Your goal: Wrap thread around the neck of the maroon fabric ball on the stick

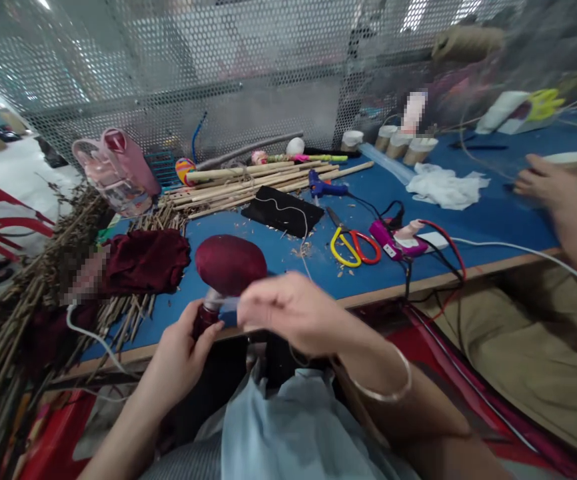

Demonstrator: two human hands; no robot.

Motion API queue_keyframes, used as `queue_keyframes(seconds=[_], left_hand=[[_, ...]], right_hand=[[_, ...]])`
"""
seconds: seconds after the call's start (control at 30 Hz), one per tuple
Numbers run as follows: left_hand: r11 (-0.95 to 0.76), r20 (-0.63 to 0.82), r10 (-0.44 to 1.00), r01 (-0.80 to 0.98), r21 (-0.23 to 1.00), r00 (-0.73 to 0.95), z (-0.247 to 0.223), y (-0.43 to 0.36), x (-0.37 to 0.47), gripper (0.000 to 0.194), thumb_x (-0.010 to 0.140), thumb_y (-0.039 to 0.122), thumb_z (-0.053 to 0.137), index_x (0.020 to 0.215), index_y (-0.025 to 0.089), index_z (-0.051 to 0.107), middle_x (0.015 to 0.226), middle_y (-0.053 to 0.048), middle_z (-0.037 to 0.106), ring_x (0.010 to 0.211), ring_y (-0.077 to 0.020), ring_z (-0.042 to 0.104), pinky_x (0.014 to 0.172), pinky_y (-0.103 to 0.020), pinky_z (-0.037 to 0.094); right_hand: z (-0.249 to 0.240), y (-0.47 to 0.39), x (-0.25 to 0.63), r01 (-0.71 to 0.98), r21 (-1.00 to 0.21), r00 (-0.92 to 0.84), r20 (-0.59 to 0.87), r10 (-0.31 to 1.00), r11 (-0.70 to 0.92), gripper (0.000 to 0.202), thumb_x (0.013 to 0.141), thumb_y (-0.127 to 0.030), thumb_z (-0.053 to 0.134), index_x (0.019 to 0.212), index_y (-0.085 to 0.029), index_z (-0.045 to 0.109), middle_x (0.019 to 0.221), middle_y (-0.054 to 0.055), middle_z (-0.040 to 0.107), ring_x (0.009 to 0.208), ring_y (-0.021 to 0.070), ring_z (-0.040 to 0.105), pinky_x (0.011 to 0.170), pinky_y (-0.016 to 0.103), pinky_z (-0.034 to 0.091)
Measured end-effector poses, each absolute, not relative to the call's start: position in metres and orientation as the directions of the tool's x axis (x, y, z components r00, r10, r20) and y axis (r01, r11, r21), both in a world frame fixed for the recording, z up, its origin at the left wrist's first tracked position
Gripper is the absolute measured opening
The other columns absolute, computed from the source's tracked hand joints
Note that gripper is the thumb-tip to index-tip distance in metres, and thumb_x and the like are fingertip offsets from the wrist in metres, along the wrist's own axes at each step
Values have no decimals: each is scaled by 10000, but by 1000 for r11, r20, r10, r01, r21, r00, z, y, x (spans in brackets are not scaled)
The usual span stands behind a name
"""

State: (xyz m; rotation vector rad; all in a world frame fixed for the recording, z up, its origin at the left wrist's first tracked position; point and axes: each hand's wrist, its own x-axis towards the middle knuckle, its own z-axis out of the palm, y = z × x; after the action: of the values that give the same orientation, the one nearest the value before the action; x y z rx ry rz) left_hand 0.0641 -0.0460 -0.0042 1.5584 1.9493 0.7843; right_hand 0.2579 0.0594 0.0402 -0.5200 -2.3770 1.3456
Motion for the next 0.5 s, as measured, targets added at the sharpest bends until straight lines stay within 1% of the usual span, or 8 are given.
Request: queue_keyframes(seconds=[0.1,0.2,0.27,0.3,0.33,0.37,0.43,0.5], left_hand=[[193,-49,974,691,697,-223,-12,-42,63,274,883,320,440,1128,199,457,890,-62,665,788,-219,622,689,-296,430],[241,-60,961,708,663,-271,-20,-41,60,300,885,316,432,1154,183,440,906,-85,664,805,-244,623,690,-315,423],[219,-67,969,708,672,-236,-22,-43,60,298,890,315,423,1157,184,433,938,-93,659,844,-252,618,707,-321,420],[197,-72,977,704,682,-203,-21,-44,60,288,890,315,424,1149,189,437,941,-89,657,852,-250,614,713,-321,418],[173,-81,983,695,697,-163,-19,-46,61,273,889,315,428,1135,198,443,937,-80,655,850,-243,610,714,-318,415],[151,-95,988,681,716,-119,-16,-49,61,255,888,313,434,1119,207,452,928,-68,653,841,-232,606,713,-312,414],[131,-110,991,644,754,-72,-9,-53,62,230,885,308,446,1096,220,466,892,-42,646,798,-204,593,701,-296,409],[136,-104,991,590,796,-88,-3,-57,60,231,884,314,452,1096,224,474,866,-24,633,766,-177,572,692,-281,405]], right_hand=[[70,70,254,280,-602,-776,317,545,748,325,922,-327,426,783,-147,658,778,43,627,731,108,529,701,238,377],[85,68,244,271,-261,-833,420,361,927,269,894,-312,482,756,-187,677,911,55,624,867,152,500,817,314,341],[87,77,235,123,-229,-874,437,215,966,322,915,-334,431,760,-191,675,860,46,624,832,142,504,810,306,353],[85,89,230,132,-261,-861,448,241,956,363,932,-340,380,785,-181,671,825,48,624,806,137,513,790,294,368],[82,106,227,201,-308,-831,449,328,930,401,943,-344,333,808,-166,666,802,55,625,789,139,526,769,285,383],[78,125,226,418,-351,-706,455,542,838,413,947,-327,302,841,-139,655,796,75,625,792,153,540,760,294,394],[68,163,228,836,-314,-330,368,869,450,305,887,-296,401,833,-113,639,873,133,631,901,235,550,805,373,398],[57,183,234,900,-305,-189,370,910,311,237,789,-241,510,909,-68,618,1008,220,600,1056,350,493,862,499,363]])
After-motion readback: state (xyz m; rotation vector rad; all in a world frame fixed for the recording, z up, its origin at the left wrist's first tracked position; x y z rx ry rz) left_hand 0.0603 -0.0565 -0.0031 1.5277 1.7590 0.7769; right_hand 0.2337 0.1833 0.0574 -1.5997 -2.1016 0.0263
